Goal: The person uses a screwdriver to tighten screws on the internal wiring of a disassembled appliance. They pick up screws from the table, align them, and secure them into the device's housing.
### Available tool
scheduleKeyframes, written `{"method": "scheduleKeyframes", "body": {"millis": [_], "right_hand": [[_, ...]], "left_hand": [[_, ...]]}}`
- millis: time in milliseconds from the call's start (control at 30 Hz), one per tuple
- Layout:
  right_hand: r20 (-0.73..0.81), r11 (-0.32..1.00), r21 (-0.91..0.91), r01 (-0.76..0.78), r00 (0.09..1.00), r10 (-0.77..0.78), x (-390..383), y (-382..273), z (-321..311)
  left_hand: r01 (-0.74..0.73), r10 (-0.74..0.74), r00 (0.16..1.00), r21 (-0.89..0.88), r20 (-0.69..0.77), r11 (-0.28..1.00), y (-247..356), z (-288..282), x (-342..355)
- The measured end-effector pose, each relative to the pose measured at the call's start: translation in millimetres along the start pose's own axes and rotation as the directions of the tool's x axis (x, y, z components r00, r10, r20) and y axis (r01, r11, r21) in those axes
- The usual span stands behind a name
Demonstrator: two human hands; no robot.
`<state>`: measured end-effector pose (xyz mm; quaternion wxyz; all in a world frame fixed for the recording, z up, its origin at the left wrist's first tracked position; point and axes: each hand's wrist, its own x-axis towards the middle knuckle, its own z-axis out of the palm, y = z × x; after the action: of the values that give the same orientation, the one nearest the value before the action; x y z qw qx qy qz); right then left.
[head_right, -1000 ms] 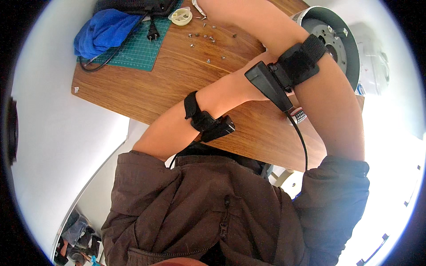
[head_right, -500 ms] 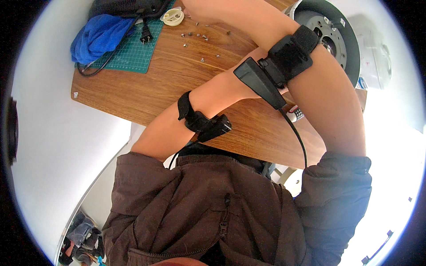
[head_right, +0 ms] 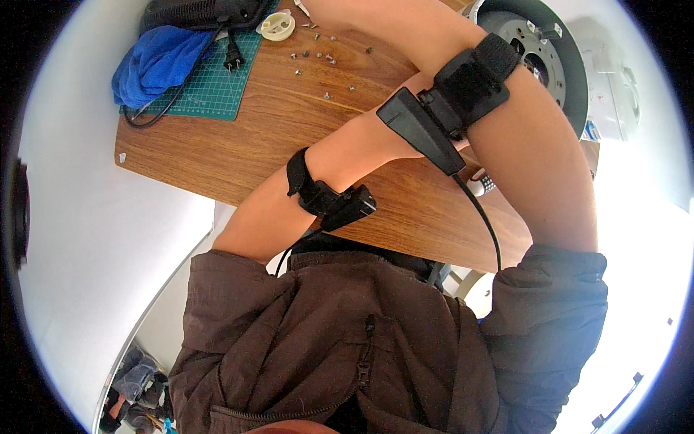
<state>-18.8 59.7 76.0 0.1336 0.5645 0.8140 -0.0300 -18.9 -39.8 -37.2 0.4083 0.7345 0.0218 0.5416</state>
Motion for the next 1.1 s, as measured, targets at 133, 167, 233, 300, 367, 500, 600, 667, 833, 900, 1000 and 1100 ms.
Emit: {"method": "scheduleKeyframes", "body": {"millis": [133,167,233,300,367,500,600,667,833,900,1000,1100], "right_hand": [[-0.019,1.0,-0.016,0.007,1.0,-0.008,1,1,2],[-0.016,0.999,-0.024,0.022,1.0,-0.023,1,1,2],[-0.005,0.998,-0.035,0.044,0.999,-0.045,1,2,3],[0.005,0.998,-0.036,0.045,0.999,-0.044,2,3,3],[0.013,0.999,-0.03,0.028,1.0,-0.028,3,3,5],[-0.016,0.996,-0.037,0.077,0.997,-0.077,3,4,6],[0.013,0.995,-0.022,0.093,0.996,-0.093,2,4,5],[0.042,0.993,0.025,0.115,0.992,-0.116,1,0,2],[0.315,0.96,0.096,0.262,0.907,-0.279,-2,-5,-14],[0.255,0.938,0.199,0.284,0.909,-0.33,1,1,4],[0.189,0.918,0.254,0.303,0.916,-0.355,11,3,24],[0.193,0.916,0.253,0.311,0.912,-0.363,11,-3,23]], "left_hand": [[-0.053,0.053,0.999,0.006,-0.003,0.999,-2,-1,-1],[-0.076,0.076,0.997,0.042,0.001,0.996,-3,0,0],[-0.085,0.085,0.996,0.043,-0.004,0.995,-4,1,-1],[-0.068,0.068,0.997,-0.012,-0.022,0.998,0,1,1],[-0.076,0.075,0.996,-0.025,-0.04,0.997,2,0,2],[-0.1,0.105,0.994,0.11,-0.041,0.989,1,2,1],[-0.043,0.047,0.999,0.125,-0.024,0.991,5,0,3],[-0.012,0.013,1.0,0.114,-0.012,0.993,5,1,2],[0.147,-0.145,0.989,-0.126,0.025,0.981,6,-3,-1],[0.323,-0.303,0.945,-0.21,0.124,0.923,15,-9,3],[0.406,-0.373,0.91,-0.214,0.179,0.888,20,-14,5],[0.337,-0.317,0.941,-0.252,0.115,0.907,15,-10,-1]]}}
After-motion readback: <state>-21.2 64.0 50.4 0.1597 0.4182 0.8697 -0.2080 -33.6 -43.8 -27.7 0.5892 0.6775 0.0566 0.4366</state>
